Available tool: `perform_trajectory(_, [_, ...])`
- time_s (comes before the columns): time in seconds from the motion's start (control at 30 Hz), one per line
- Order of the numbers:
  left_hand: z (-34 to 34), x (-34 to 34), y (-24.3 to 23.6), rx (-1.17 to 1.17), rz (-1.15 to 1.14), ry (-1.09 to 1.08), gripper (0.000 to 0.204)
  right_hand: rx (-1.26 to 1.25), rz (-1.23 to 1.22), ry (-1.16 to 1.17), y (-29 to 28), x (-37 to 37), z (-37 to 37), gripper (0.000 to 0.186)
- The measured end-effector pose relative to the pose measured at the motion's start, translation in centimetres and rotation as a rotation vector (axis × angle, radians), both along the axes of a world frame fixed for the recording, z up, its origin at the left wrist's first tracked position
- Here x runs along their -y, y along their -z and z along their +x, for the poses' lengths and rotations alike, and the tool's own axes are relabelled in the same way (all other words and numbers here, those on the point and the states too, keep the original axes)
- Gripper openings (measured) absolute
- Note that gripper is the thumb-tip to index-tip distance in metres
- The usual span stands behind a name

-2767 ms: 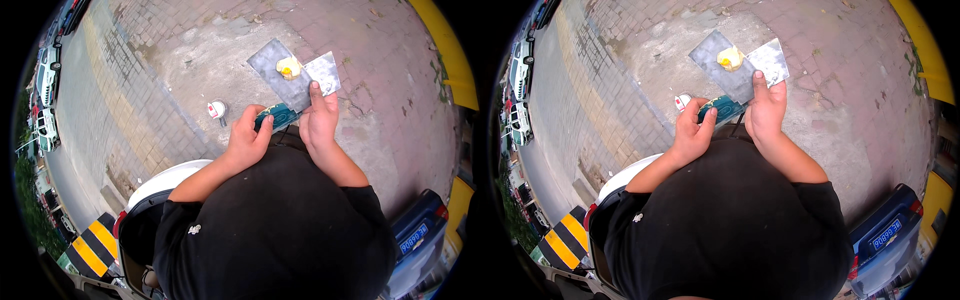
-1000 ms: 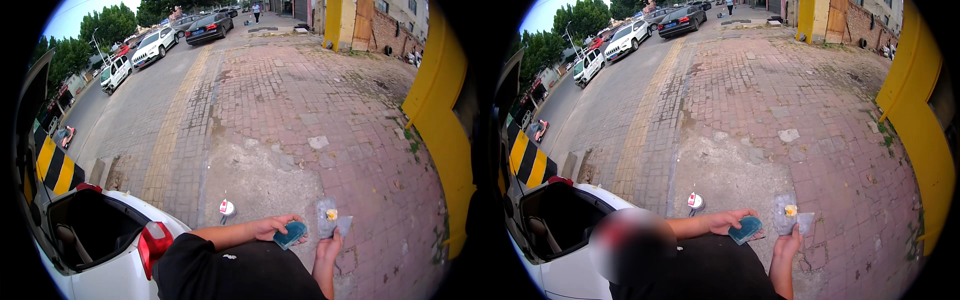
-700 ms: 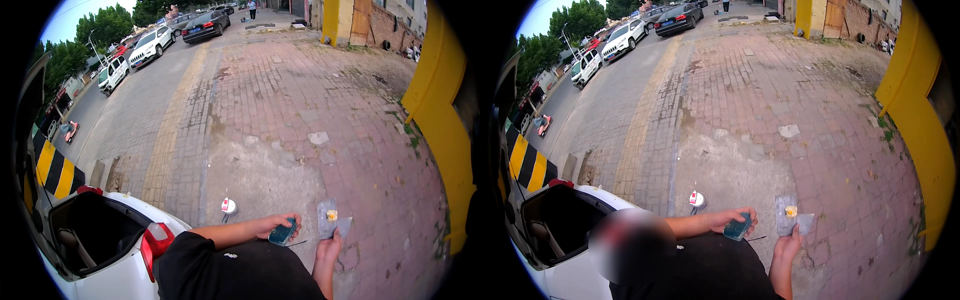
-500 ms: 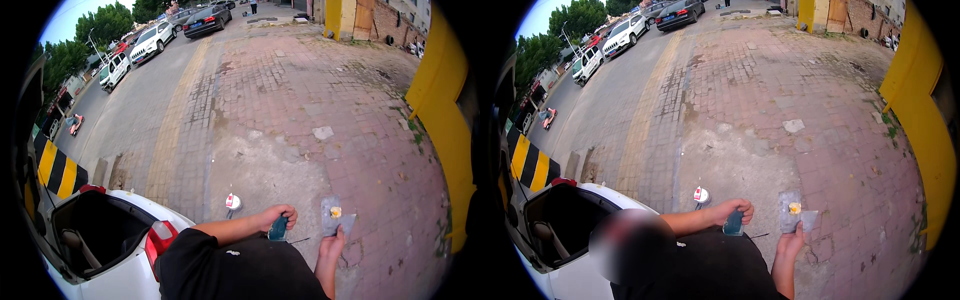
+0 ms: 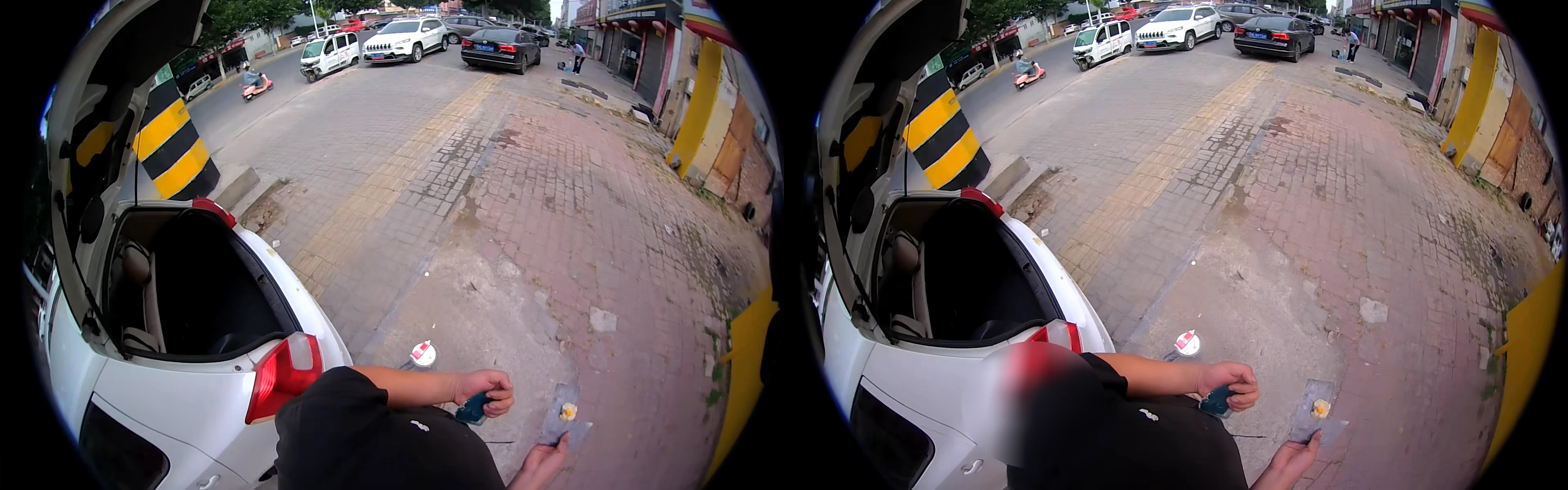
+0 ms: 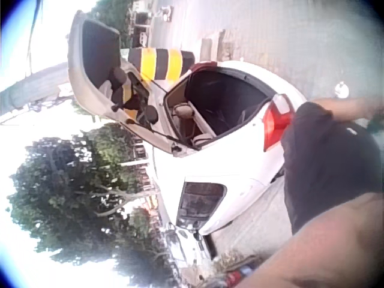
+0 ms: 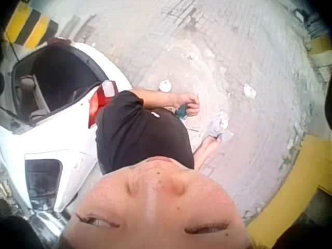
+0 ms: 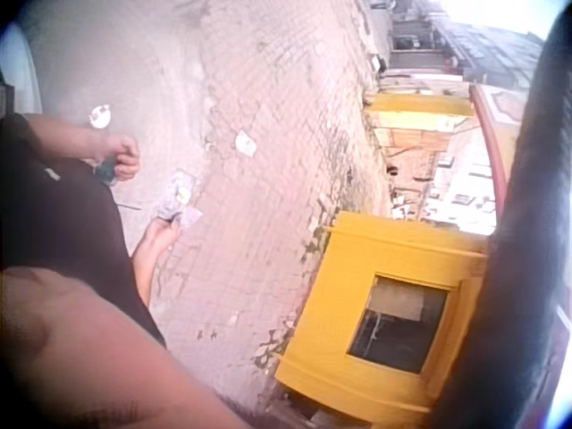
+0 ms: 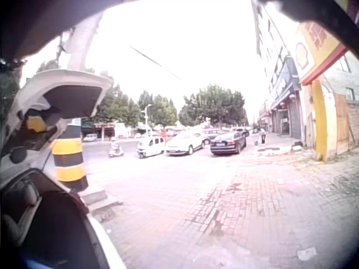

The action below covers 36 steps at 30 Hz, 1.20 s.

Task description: The person mixes body filler and hardener on a metal putty knife. They then apply the mixed filler to a dent on the rear bumper of a white car using the putty knife.

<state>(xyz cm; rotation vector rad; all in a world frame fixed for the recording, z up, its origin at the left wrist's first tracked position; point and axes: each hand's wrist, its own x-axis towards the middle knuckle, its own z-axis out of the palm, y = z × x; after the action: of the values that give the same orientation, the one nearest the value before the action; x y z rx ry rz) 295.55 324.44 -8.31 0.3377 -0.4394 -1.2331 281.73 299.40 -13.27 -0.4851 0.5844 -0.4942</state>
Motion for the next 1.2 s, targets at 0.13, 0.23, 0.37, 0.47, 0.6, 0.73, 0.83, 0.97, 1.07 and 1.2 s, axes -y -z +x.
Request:
perform_trajectory(0.13, [2.3, -3.8, 0.7, 0.158, 0.372, -0.209, 0.039, -0.341, -0.526, -0.149, -4.2, -4.7, 4.4, 0.037])
perform_trajectory(0.23, [2.9, -5.9, 1.5, 0.219, 0.529, -0.386, 0.041, -0.174, -0.354, -0.302, -4.3, -6.9, 7.8, 0.036])
perform_trajectory(0.37, [3.1, -6.8, 1.7, 0.224, 0.421, -0.56, 0.049, 0.037, -0.078, -0.507, -3.9, -8.2, 10.7, 0.037])
perform_trajectory(0.47, [3.1, -7.0, 1.8, 0.089, 0.29, -0.523, 0.049, 0.103, 0.0, -0.59, -3.7, -8.3, 11.8, 0.039])
perform_trajectory(0.6, [2.2, -7.0, 4.2, -0.181, 0.183, -0.447, 0.043, 0.088, -0.074, -0.532, -4.3, -7.6, 12.9, 0.042])
perform_trajectory(0.73, [0.9, -5.6, 5.1, -0.262, 0.151, -0.619, 0.036, 0.024, -0.035, -0.514, -3.3, -3.4, 12.7, 0.039])
perform_trajectory(0.83, [-1.7, -5.3, 4.9, -0.267, 0.233, -0.682, 0.034, -0.046, -0.043, -0.557, -2.8, -2.0, 12.6, 0.039])
perform_trajectory(0.97, [-7.1, -5.4, 3.9, -0.242, 0.308, -0.732, 0.052, -0.118, -0.022, -0.704, -1.7, -0.6, 12.7, 0.041])
perform_trajectory(1.07, [-11.1, -5.1, 2.8, -0.159, 0.421, -0.713, 0.059, -0.139, 0.005, -0.782, -0.6, -1.3, 13.7, 0.039])
perform_trajectory(1.2, [-14.0, -5.8, 3.2, -0.181, 0.521, -0.743, 0.055, -0.118, -0.016, -0.879, -0.6, -3.4, 14.7, 0.044])
